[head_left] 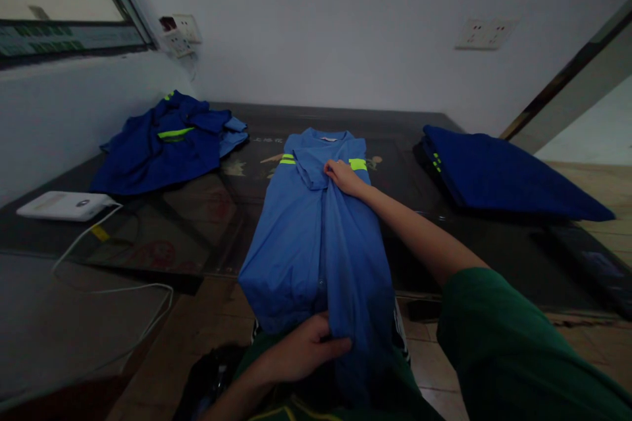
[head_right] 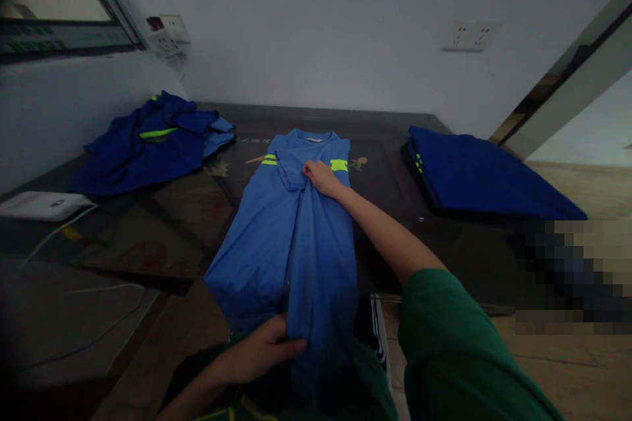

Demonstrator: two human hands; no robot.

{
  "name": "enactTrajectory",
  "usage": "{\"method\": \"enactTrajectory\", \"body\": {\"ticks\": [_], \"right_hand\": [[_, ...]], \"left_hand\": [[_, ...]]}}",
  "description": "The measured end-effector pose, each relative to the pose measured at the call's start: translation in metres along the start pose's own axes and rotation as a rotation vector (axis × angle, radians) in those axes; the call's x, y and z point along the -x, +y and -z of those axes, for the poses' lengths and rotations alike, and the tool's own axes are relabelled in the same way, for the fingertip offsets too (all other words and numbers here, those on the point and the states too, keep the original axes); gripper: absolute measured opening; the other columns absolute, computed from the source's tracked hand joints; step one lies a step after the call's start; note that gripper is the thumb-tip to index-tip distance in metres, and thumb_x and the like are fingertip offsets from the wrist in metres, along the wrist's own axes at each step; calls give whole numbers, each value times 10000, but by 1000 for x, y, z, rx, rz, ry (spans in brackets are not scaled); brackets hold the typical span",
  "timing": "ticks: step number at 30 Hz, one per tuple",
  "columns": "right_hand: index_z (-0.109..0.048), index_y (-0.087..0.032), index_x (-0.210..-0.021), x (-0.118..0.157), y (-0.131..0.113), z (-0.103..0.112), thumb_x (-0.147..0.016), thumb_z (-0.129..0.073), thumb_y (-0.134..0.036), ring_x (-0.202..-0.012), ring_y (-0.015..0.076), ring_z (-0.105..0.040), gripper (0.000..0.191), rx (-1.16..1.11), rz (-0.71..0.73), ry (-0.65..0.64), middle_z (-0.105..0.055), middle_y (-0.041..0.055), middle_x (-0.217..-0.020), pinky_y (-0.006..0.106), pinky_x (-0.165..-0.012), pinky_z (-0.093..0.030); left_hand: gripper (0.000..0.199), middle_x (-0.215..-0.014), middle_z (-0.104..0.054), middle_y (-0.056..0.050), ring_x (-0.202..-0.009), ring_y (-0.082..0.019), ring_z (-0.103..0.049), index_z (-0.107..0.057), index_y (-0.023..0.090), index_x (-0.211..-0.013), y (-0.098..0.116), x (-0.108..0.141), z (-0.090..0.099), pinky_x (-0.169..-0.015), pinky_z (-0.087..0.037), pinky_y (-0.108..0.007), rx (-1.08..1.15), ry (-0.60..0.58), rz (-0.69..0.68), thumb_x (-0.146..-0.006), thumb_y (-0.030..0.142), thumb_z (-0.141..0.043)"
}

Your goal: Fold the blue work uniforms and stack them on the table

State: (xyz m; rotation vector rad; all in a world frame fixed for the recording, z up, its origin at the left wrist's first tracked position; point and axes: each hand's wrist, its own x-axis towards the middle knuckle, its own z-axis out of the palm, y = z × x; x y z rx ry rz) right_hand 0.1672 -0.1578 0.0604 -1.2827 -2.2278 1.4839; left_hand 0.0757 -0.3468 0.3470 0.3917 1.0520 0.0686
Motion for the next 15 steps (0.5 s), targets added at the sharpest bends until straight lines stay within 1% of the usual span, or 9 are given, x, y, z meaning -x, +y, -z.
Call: {"method": "enactTrajectory", "body": {"ticks": [1, 4, 5, 6, 8, 10, 12, 15], "right_hand": [[-557, -171, -1029, 0, 1, 0, -949, -390, -183, -927, 227, -523, 186, -13, -4, 9, -624, 93, -999, 324, -824, -391], [-550, -167, -1005, -1, 5, 5, -942, -389, -194, -907, 218, -518, 175, -91, 4, 61, -618, 94, -989, 321, -832, -390], [-546, -169, -994, -1, 7, 7, -939, -386, -195, -904, 214, -516, 171, -130, 11, 85, -614, 92, -983, 318, -835, -391], [-541, -173, -984, -1, 9, 9, -935, -384, -197, -901, 208, -514, 166, -176, 17, 110, -608, 89, -976, 314, -838, -393], [-525, -186, -967, -2, 13, 13, -928, -384, -205, -880, 194, -510, 148, -281, 27, 155, -591, 71, -947, 305, -830, -400], [-508, -194, -949, -4, 18, 16, -920, -395, -220, -834, 178, -502, 120, -380, 43, 197, -568, 48, -901, 295, -802, -405], [-498, -194, -933, -8, 22, 18, -914, -412, -231, -795, 165, -489, 96, -448, 82, 226, -548, 30, -865, 286, -771, -402], [-502, -189, -925, -13, 22, 17, -906, -424, -222, -793, 162, -488, 87, -453, 126, 212, -553, 28, -860, 282, -761, -393]], "left_hand": [[424, -970, -695, -57, -932, -221, -620, -698, 186, -893, -10, 0, 0, -906, -465, -351, 18, 77, 24, -792, 587, -605], [457, -922, -689, -58, -881, -220, -627, -628, 203, -1033, -41, 8, 1, -845, -483, -338, 19, 407, 58, -733, 543, -686], [471, -878, -683, -49, -834, -212, -626, -600, 211, -1058, -48, 12, 2, -802, -489, -325, -6, 491, 58, -730, 536, -690], [451, -814, -669, -35, -775, -201, -616, -591, 216, -1041, -53, 15, 2, -754, -486, -308, -54, 539, 55, -740, 540, -676], [376, -673, -604, -8, -663, -173, -564, -609, 208, -910, -53, 20, 0, -664, -453, -276, -200, 548, 35, -790, 565, -604], [410, -626, -556, -5, -634, -155, -520, -615, 191, -769, -40, 19, -2, -644, -423, -260, -319, 487, -25, -845, 582, -518], [473, -678, -575, -23, -679, -157, -529, -618, 176, -712, -21, 13, -6, -679, -424, -258, -319, 382, -126, -879, 588, -459], [492, -850, -619, -60, -809, -180, -567, -628, 162, -712, 4, 1, -10, -787, -444, -283, -184, 235, -274, -876, 598, -470]]}}
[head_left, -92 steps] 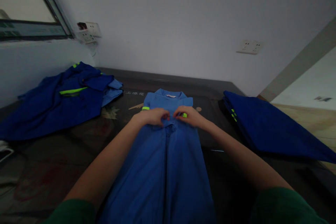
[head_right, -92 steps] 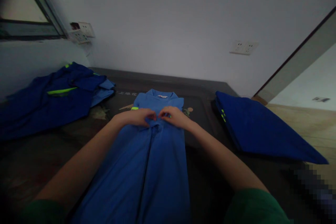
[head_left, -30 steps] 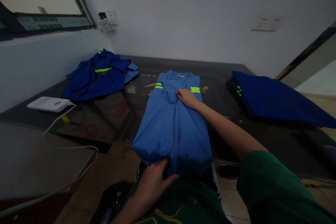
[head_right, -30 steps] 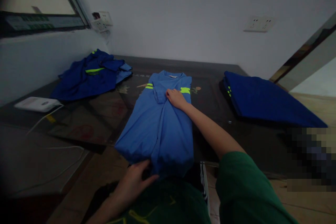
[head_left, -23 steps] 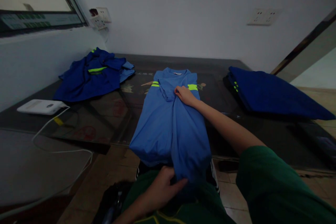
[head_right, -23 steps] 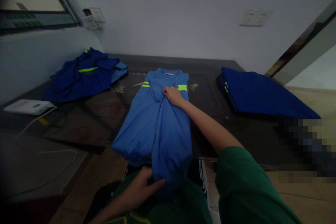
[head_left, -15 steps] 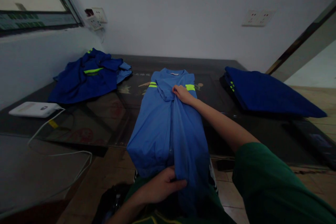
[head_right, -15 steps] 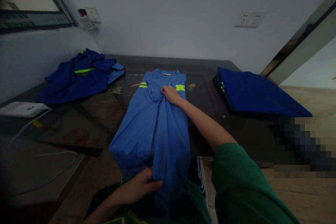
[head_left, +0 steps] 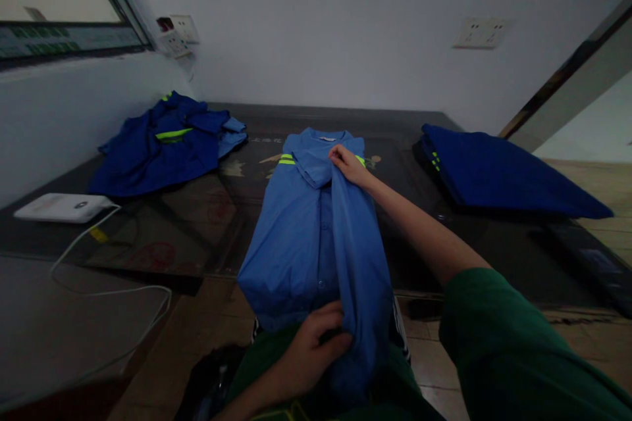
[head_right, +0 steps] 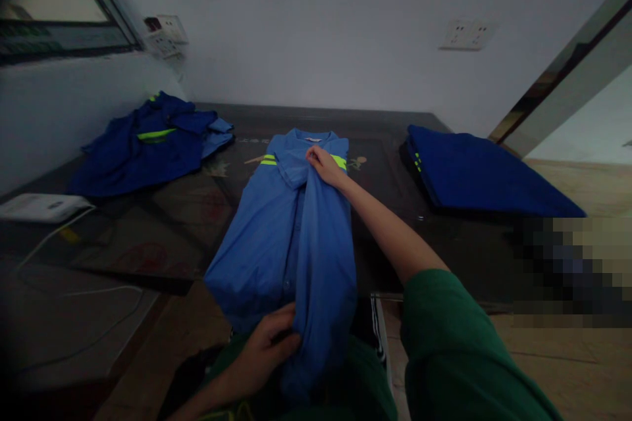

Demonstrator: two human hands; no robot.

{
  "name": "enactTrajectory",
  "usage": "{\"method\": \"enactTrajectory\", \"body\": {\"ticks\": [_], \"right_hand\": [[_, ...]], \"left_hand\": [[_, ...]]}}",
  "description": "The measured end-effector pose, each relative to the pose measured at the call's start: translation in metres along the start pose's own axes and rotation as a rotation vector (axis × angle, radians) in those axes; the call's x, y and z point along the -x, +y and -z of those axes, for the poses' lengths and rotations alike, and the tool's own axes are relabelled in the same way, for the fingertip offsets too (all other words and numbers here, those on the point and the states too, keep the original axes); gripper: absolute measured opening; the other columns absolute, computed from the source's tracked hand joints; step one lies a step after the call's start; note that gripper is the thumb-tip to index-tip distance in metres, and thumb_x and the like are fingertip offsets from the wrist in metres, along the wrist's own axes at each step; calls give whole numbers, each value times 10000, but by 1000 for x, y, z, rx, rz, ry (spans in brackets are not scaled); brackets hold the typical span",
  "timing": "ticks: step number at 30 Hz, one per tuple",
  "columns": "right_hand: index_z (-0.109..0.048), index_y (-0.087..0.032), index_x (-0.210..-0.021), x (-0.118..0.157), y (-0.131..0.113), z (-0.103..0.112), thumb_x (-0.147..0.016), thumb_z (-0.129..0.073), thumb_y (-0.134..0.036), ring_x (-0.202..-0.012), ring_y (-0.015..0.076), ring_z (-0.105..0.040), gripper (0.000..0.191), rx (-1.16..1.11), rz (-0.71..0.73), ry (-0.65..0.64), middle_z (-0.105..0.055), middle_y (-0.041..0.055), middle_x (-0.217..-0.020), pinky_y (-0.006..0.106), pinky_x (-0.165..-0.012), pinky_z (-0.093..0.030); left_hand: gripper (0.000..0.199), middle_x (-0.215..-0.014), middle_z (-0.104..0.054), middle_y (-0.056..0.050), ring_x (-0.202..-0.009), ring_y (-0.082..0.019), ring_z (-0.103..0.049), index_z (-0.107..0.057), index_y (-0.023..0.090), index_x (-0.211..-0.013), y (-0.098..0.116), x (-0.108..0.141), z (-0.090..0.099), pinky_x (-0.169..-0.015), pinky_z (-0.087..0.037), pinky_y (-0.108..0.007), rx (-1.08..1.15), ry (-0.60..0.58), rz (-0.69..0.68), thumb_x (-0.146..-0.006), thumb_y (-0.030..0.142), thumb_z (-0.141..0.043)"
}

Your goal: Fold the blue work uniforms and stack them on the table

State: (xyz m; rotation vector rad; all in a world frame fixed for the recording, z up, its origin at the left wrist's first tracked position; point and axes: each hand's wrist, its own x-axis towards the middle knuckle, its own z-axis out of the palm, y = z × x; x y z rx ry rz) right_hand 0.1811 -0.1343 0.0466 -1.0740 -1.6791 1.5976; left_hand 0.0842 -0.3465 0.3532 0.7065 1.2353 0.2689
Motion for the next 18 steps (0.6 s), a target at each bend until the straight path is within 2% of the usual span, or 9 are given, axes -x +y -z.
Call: {"method": "enactTrajectory", "body": {"ticks": [3, 5, 8, 10, 12, 15, 18], "right_hand": [[-522, -177, -933, -1, -2, -7, -898, -430, -193, -847, 176, -512, 100, 89, -30, -86, -589, 51, -916, 295, -793, -393], [-538, -167, -951, 0, -5, -12, -899, -432, -175, -893, 190, -530, 118, 179, -73, -149, -613, 70, -960, 308, -821, -389], [-560, -157, -1000, 4, -9, -20, -918, -429, -172, -932, 208, -546, 154, 318, -113, -223, -637, 88, -1009, 323, -844, -376], [-568, -156, -1028, 7, -11, -23, -934, -425, -181, -944, 217, -551, 173, 387, -110, -255, -645, 93, -1034, 329, -846, -366], [-573, -157, -1045, 9, -12, -24, -946, -420, -192, -950, 223, -551, 185, 429, -99, -268, -649, 94, -1043, 330, -840, -358], [-573, -158, -1048, 10, -13, -23, -954, -416, -194, -951, 227, -546, 186, 461, -91, -246, -652, 94, -1039, 326, -821, -353], [-571, -159, -1044, 11, -13, -23, -958, -412, -196, -938, 225, -541, 184, 480, -87, -212, -652, 93, -1034, 321, -801, -352]], "left_hand": [[416, -915, -621, -74, -889, -203, -572, -627, 163, -740, -1, -1, 0, -839, -440, -308, 8, 8, 13, -849, 556, -545], [348, -920, -627, -71, -899, -206, -578, -622, 172, -873, -14, 8, 1, -834, -445, -312, 5, 68, 100, -838, 516, -581], [383, -892, -620, -58, -841, -187, -586, -534, 183, -1007, -37, 26, 4, -768, -462, -289, 96, 190, 192, -820, 510, -603], [357, -824, -595, -35, -777, -167, -567, -513, 183, -934, -47, 33, 6, -714, -449, -259, 54, 285, 192, -811, 503, -611], [310, -760, -561, -14, -739, -153, -534, -521, 178, -846, -48, 33, 8, -696, -426, -244, -89, 359, 176, -818, 475, -607], [331, -667, -506, 6, -678, -142, -497, -509, 174, -714, -38, 24, 8, -653, -393, -233, -256, 369, 160, -864, 468, -536], [414, -638, -506, 1, -650, -143, -505, -488, 176, -657, -26, 18, 7, -631, -388, -233, -314, 354, 102, -918, 491, -429]]}}
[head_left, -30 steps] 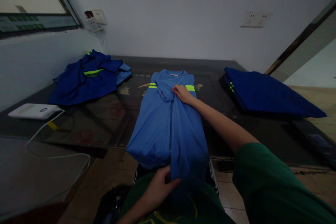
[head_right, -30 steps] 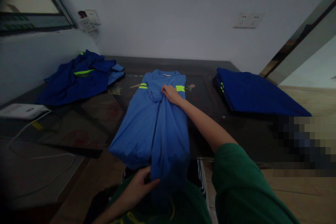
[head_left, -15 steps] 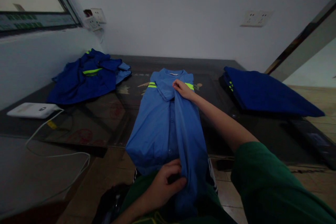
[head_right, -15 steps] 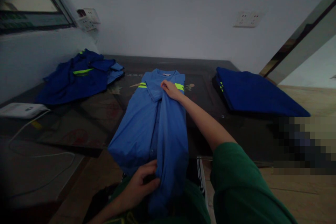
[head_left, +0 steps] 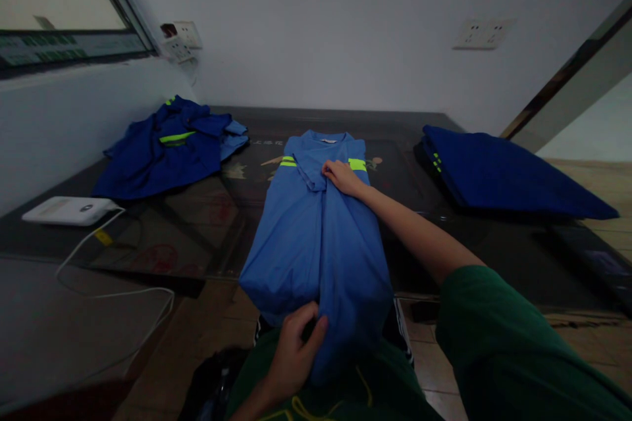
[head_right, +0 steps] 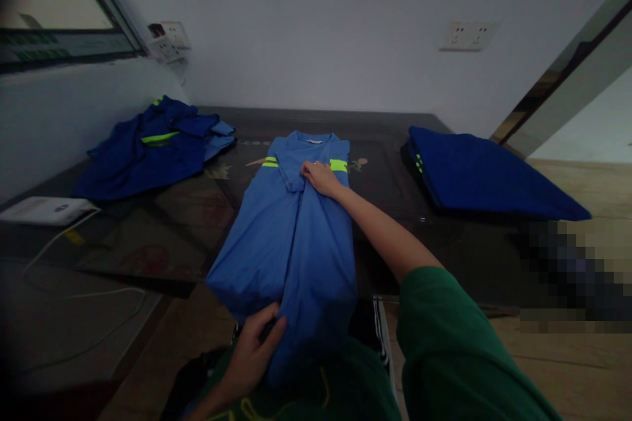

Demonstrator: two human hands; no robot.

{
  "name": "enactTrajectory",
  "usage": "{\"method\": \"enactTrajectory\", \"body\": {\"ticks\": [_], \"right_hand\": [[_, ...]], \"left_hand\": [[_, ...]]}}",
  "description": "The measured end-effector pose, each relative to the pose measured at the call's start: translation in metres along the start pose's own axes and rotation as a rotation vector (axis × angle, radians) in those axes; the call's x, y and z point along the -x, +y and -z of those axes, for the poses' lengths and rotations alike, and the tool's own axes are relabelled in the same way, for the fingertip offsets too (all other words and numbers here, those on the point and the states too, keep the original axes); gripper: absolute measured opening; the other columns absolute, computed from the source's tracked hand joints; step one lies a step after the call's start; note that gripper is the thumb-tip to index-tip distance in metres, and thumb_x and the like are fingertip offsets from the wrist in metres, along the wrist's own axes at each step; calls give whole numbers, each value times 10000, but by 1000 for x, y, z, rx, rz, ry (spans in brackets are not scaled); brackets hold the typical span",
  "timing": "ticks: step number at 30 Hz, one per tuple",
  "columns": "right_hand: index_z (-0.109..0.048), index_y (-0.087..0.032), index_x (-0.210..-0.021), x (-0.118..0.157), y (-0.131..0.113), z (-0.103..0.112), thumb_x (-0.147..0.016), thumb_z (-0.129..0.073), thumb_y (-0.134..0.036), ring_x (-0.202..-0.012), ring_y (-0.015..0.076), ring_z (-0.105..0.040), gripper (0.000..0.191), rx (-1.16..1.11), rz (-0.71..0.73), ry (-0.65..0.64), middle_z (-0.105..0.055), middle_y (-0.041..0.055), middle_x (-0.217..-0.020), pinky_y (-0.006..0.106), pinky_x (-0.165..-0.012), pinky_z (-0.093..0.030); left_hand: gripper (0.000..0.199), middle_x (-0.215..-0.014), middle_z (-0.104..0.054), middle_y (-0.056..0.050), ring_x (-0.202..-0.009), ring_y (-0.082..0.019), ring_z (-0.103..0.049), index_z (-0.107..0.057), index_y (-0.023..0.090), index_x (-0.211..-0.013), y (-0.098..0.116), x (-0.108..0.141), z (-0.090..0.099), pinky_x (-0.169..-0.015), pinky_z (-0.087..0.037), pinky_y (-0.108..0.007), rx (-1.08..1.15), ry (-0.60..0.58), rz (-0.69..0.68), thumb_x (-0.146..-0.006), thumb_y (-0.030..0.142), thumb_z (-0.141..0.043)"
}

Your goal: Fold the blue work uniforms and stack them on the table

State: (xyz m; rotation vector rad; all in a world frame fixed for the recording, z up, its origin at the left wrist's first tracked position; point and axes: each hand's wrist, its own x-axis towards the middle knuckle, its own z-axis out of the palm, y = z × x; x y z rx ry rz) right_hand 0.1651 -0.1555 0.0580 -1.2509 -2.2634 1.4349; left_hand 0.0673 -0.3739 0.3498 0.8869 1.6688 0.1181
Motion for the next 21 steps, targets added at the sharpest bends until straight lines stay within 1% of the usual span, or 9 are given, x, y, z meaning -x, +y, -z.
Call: {"method": "enactTrajectory", "body": {"ticks": [3, 6, 9, 11, 13, 15, 17, 19, 21], "right_hand": [[-572, -162, -1044, 2, -1, -1, -968, -399, -210, -924, 224, -538, 195, 21, 12, 10, -653, 89, -1015, 319, -791, -352], [-576, -159, -1039, 4, -4, -2, -972, -392, -212, -915, 226, -537, 203, 58, 18, 15, -654, 89, -1002, 323, -787, -352], [-582, -156, -1030, 6, -7, -1, -976, -388, -210, -906, 230, -534, 209, 105, 31, 31, -653, 93, -989, 327, -776, -354], [-587, -158, -1028, 6, -9, 0, -977, -386, -212, -906, 232, -528, 214, 135, 42, 51, -651, 95, -981, 329, -772, -355], [-588, -159, -1034, 6, -11, 2, -979, -383, -209, -915, 233, -525, 218, 148, 46, 71, -650, 95, -975, 330, -778, -359], [-585, -159, -1049, 6, -13, 4, -979, -384, -200, -930, 229, -527, 217, 144, 32, 78, -650, 94, -982, 326, -787, -365], [-581, -162, -1071, 6, -14, 5, -976, -398, -189, -938, 221, -537, 208, 130, 13, 57, -651, 90, -1002, 318, -792, -370], [-579, -164, -1091, 6, -15, 5, -969, -424, -184, -942, 215, -548, 198, 122, 3, 24, -655, 86, -1023, 312, -795, -375], [-580, -163, -1102, 6, -15, 5, -966, -440, -186, -947, 213, -556, 196, 123, 1, 2, -657, 88, -1033, 311, -798, -380]], "left_hand": [[463, -685, -568, -21, -683, -155, -548, -533, 173, -695, -1, 1, 1, -664, -418, -239, 0, -2, -54, -948, 512, -344], [496, -690, -589, -31, -678, -160, -563, -544, 175, -708, -16, 5, 1, -659, -435, -241, -18, 11, -4, -944, 552, -325], [511, -695, -595, -39, -692, -170, -573, -537, 179, -702, -34, 7, -2, -680, -452, -252, -40, 76, 64, -932, 584, -326], [503, -722, -612, -50, -725, -180, -586, -547, 180, -715, -44, 7, -5, -714, -460, -264, -55, 101, 83, -934, 576, -325], [476, -761, -637, -65, -776, -195, -605, -569, 179, -743, -49, 4, -7, -752, -465, -278, -83, 87, 86, -938, 542, -333], [427, -817, -667, -84, -829, -210, -624, -601, 174, -785, -49, 1, -5, -785, -464, -292, -143, 29, 91, -942, 480, -349], [345, -894, -695, -97, -885, -223, -640, -640, 172, -842, -41, 0, 5, -814, -458, -303, -253, -92, 118, -925, 413, -408], [292, -903, -713, -92, -881, -227, -655, -671, 173, -850, -23, -2, 25, -795, -460, -300, -379, -240, 176, -902, 373, -465], [319, -814, -717, -69, -757, -195, -667, -680, 166, -814, 4, -6, 50, -714, -468, -270, -411, -370, 223, -911, 374, -458]]}}
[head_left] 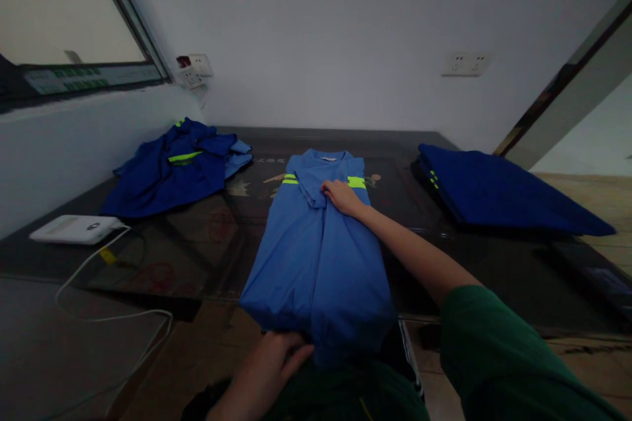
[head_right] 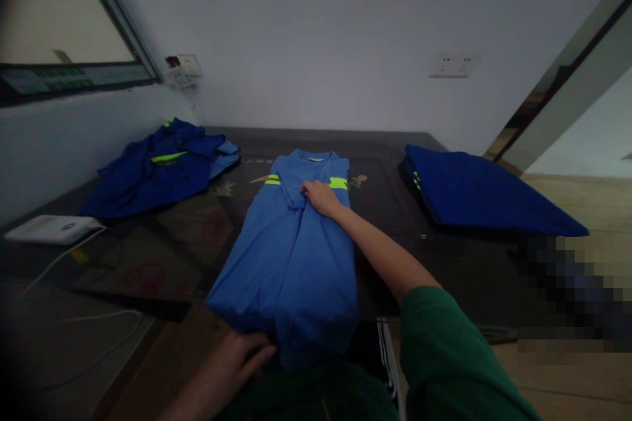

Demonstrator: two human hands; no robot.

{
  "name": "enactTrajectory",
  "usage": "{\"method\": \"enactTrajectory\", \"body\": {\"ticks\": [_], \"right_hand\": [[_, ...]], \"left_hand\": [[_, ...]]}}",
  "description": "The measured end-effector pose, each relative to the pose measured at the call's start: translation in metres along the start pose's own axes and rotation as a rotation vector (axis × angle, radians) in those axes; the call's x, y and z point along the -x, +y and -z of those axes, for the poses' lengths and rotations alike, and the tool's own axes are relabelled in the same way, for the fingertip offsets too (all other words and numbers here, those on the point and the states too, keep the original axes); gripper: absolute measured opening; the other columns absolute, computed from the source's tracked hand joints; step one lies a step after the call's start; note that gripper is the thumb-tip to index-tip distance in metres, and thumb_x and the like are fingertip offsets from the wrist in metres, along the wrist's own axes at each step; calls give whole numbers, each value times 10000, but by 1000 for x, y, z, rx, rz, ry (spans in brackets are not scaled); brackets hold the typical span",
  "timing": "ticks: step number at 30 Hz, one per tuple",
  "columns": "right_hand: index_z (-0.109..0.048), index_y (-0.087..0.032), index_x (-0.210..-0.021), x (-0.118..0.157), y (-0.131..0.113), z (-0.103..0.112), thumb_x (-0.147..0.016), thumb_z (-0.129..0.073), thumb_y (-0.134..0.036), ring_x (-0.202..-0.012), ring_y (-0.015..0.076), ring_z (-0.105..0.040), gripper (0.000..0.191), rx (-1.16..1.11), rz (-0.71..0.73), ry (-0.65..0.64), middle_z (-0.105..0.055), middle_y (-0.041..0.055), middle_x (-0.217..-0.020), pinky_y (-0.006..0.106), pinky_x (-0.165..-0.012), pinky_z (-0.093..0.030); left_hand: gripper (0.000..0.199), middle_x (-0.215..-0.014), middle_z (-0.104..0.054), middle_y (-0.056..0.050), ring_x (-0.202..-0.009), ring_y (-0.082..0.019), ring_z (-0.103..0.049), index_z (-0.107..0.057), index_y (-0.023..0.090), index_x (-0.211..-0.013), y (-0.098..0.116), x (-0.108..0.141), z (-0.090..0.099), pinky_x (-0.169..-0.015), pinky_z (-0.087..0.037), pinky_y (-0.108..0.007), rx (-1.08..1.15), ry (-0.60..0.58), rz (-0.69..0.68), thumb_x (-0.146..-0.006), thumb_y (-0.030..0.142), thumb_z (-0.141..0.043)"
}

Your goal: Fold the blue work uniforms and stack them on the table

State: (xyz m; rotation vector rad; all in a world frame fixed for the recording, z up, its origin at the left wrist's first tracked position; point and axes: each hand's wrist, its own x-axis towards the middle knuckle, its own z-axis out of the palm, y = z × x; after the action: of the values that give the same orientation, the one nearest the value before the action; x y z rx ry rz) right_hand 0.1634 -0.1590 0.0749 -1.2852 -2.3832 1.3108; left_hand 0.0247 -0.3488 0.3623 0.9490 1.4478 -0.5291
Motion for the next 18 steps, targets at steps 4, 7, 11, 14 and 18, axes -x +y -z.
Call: {"method": "enactTrajectory", "body": {"ticks": [4, 7, 11, 14, 18], "right_hand": [[-585, -158, -1111, 1, -1, 1, -965, -442, -191, -942, 206, -564, 208, -16, -15, -3, -656, 97, -1025, 309, -804, -388], [-589, -162, -1111, 1, -2, 3, -956, -449, -175, -945, 201, -569, 209, -39, -39, 0, -658, 90, -1022, 306, -820, -388], [-585, -165, -1106, 1, -3, 5, -939, -448, -134, -952, 194, -568, 219, -77, -91, 25, -660, 80, -1020, 299, -826, -386], [-581, -164, -1094, 0, -4, 6, -938, -439, -127, -938, 194, -568, 214, -116, -131, 67, -665, 75, -998, 296, -823, -385], [-580, -163, -1081, -5, -6, 7, -944, -428, -133, -932, 196, -565, 207, -149, -143, 86, -668, 73, -999, 298, -825, -387]], "left_hand": [[331, -743, -695, -11, -560, -118, -616, -667, 178, -953, 38, -14, 76, -588, -469, -217, 118, -20, -244, -944, 387, -411], [215, -916, -699, -37, -842, -166, -653, -661, 191, -1018, 59, -79, 119, -792, -497, -269, -112, 329, -471, -902, 272, -500], [462, -1284, -577, -105, -1183, -262, -521, -599, 187, -1207, 58, -182, 140, -973, -443, -382, -643, 518, -491, -761, 64, -583], [379, -1209, -626, -77, -1145, -246, -542, -649, 191, -1123, 45, -220, 141, -965, -455, -360, -747, 484, -526, -782, 60, -545], [346, -1137, -669, -66, -1109, -193, -573, -677, 173, -1056, 32, -222, 146, -994, -443, -312, -635, 558, -585, -816, 43, -464]]}}
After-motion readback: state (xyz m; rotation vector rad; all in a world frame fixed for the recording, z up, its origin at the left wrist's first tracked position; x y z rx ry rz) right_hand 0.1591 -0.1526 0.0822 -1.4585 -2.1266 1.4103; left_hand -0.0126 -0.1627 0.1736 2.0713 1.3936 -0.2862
